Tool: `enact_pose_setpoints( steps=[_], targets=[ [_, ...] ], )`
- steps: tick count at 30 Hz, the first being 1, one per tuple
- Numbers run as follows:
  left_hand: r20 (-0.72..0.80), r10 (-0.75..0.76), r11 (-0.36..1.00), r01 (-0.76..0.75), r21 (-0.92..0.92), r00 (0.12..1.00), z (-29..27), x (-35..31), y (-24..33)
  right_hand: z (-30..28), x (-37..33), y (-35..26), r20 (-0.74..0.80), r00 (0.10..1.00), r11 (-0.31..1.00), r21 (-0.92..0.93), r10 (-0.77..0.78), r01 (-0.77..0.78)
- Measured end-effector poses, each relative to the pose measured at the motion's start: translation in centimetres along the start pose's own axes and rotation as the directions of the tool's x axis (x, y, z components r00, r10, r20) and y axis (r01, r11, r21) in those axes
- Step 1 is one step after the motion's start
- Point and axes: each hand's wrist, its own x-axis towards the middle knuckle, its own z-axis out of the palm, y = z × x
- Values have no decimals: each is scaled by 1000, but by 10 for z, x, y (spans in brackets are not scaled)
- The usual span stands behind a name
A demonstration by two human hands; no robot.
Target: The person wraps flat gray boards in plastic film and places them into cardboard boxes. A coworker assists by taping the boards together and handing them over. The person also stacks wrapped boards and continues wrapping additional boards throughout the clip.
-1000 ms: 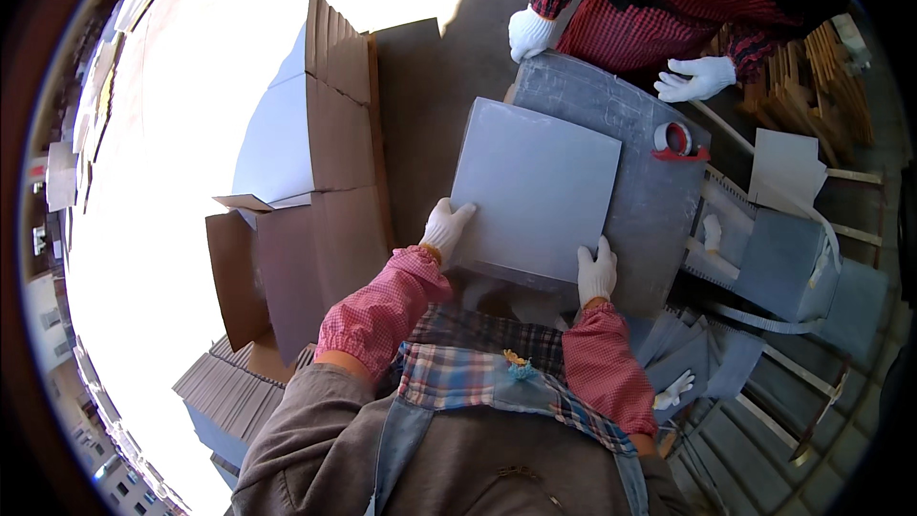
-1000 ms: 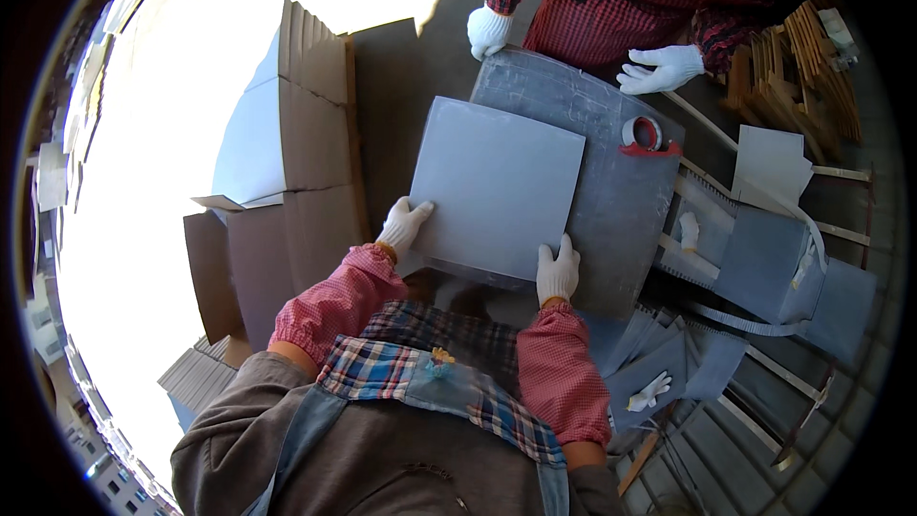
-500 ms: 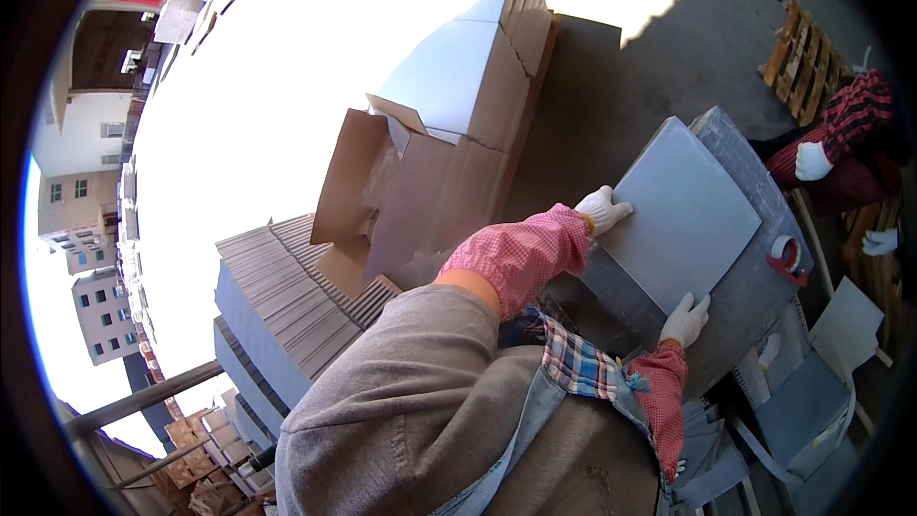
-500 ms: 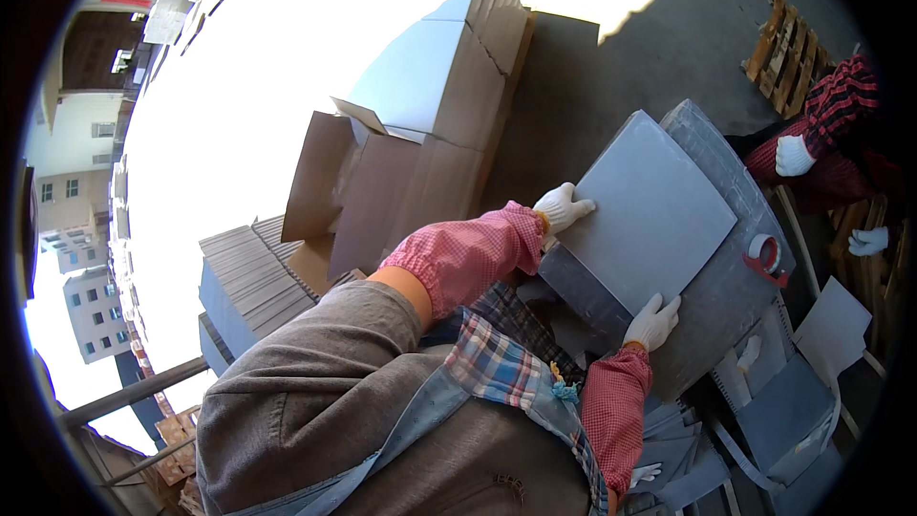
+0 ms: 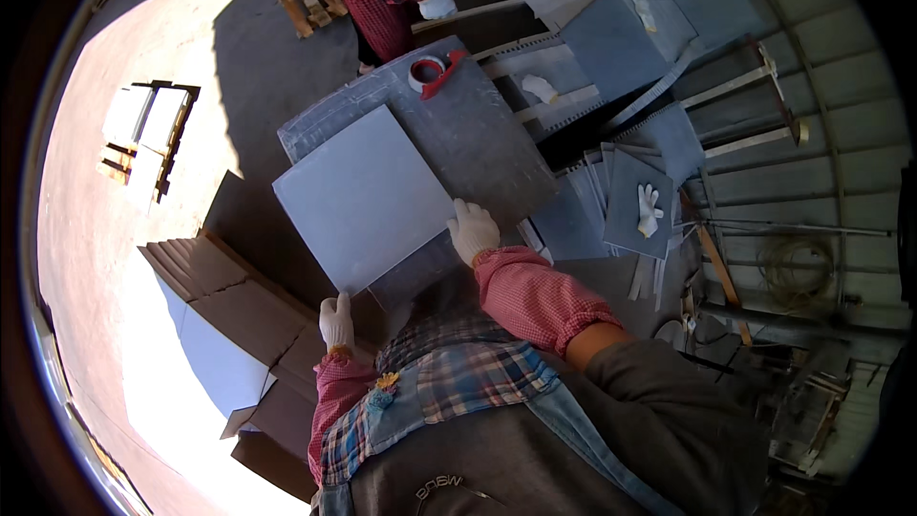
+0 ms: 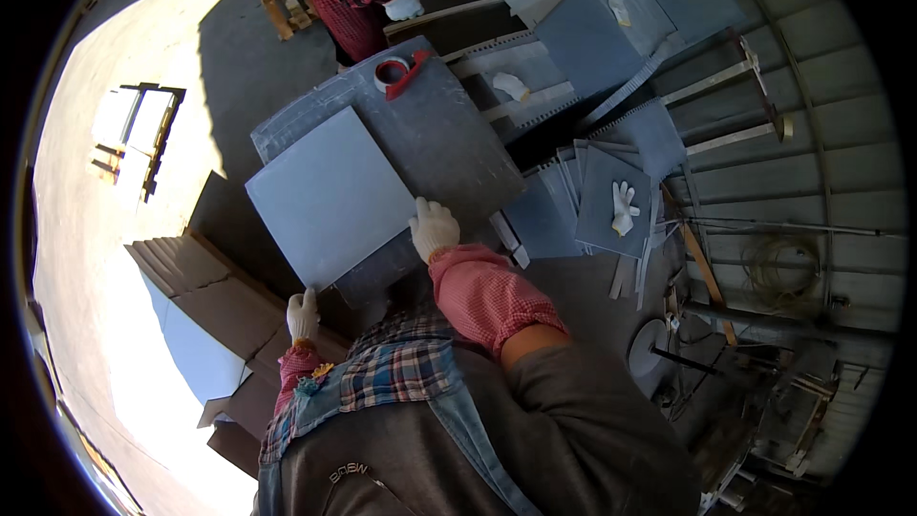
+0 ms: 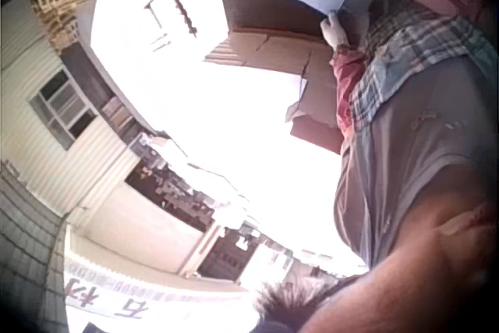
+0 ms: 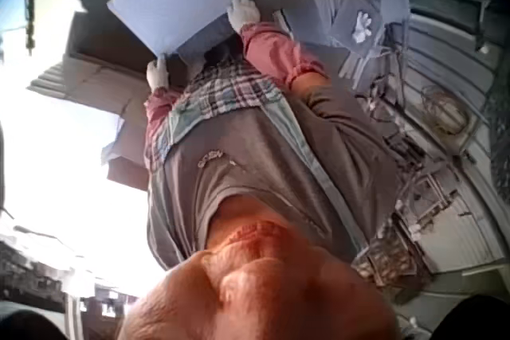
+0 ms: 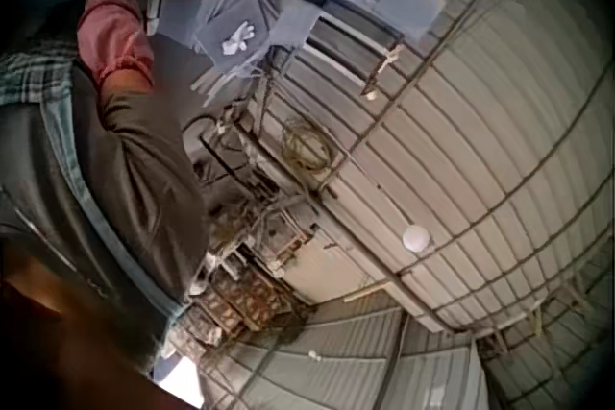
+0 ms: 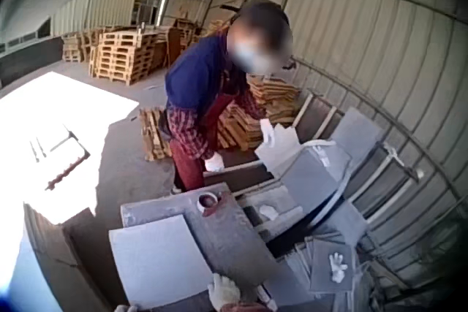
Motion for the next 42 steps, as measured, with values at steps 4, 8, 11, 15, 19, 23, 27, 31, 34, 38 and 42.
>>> enact_pose_setpoints(
  steps=[4, 8, 11, 15, 19, 23, 27, 31, 34, 38, 42],
  targets=[
    [-176, 199, 972, -171, 164, 964, -10, -27, 39, 2, -20, 28, 25, 999, 999, 22, 33, -34],
    [-332, 275, 940, -180, 291, 902, -3, -36, 79, -10, -32, 60, -7, 986, 965, 202, 169, -164],
    [-371, 358, 917, -247, 313, 857, 16, -43, 120, -28, -44, 109, -34, 957, 937, 219, 287, -274],
    [-314, 595, 791, -473, 387, 740, 67, -61, 167, -26, -74, 217, -165, 859, 870, 200, 484, -452],
    [-203, 768, 635, -679, 368, 607, 148, -125, 222, -61, -83, 329, -104, 681, 684, 221, 725, -695],
    [117, 822, 513, -814, 272, 557, 247, -183, 261, -81, -93, 432, -215, 579, 615, 186, 786, -766],
    [449, 793, 407, -907, 113, 412, 313, -217, 286, -133, -84, 495, -256, 546, 595, 192, 798, -780],
    [638, 507, 604, -767, 217, 580, 337, -221, 286, -136, -86, 533, -198, 540, 574, 213, 818, -791],
    [714, 405, 616, -748, 247, 570, 335, -213, 285, -152, -78, 532, -115, 564, 575, 213, 817, -790],
    [718, 359, 603, -736, 308, 596, 322, -209, 285, -161, -46, 520, -85, 548, 552, 228, 832, -802],
    [686, 267, 673, -640, 370, 677, 315, -187, 258, -140, -24, 520, -91, 577, 583, 191, 812, -790]
  ],
)
